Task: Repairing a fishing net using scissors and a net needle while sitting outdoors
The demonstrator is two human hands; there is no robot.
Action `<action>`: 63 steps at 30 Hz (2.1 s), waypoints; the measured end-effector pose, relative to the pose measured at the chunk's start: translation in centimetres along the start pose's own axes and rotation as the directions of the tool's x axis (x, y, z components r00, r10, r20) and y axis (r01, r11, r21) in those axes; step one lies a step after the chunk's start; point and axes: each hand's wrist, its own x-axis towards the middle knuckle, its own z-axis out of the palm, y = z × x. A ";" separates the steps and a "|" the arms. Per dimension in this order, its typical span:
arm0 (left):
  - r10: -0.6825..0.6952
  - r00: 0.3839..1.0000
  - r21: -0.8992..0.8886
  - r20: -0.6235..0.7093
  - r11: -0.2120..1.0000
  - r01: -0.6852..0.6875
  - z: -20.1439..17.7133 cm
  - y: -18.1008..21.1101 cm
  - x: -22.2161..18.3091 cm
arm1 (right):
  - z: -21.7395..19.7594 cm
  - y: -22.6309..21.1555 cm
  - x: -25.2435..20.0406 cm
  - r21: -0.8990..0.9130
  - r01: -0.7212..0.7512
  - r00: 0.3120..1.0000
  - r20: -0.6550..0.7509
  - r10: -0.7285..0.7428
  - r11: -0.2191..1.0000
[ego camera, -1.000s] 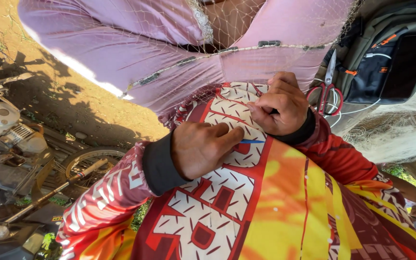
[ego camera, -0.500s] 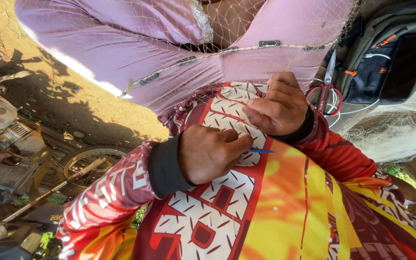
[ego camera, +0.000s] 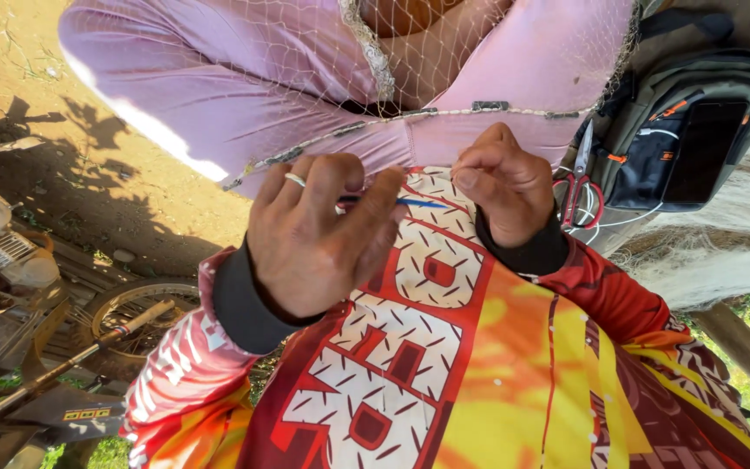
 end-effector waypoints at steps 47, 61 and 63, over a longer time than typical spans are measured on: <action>-0.230 0.812 -0.677 -0.536 0.692 -0.250 12.5 -2.9 -0.2 | 1.1 2.0 0.9 0.336 -0.050 0.998 -0.020 0.060 0.941; -0.469 0.771 -0.758 -0.432 0.652 -0.028 11.0 1.7 0.0 | 1.9 1.8 4.0 -0.603 0.573 0.747 0.107 -0.656 0.555; -0.339 0.711 -0.634 -0.616 0.748 -0.193 10.3 1.4 -1.1 | 1.7 2.1 4.4 -0.654 0.629 0.668 0.179 -0.722 0.420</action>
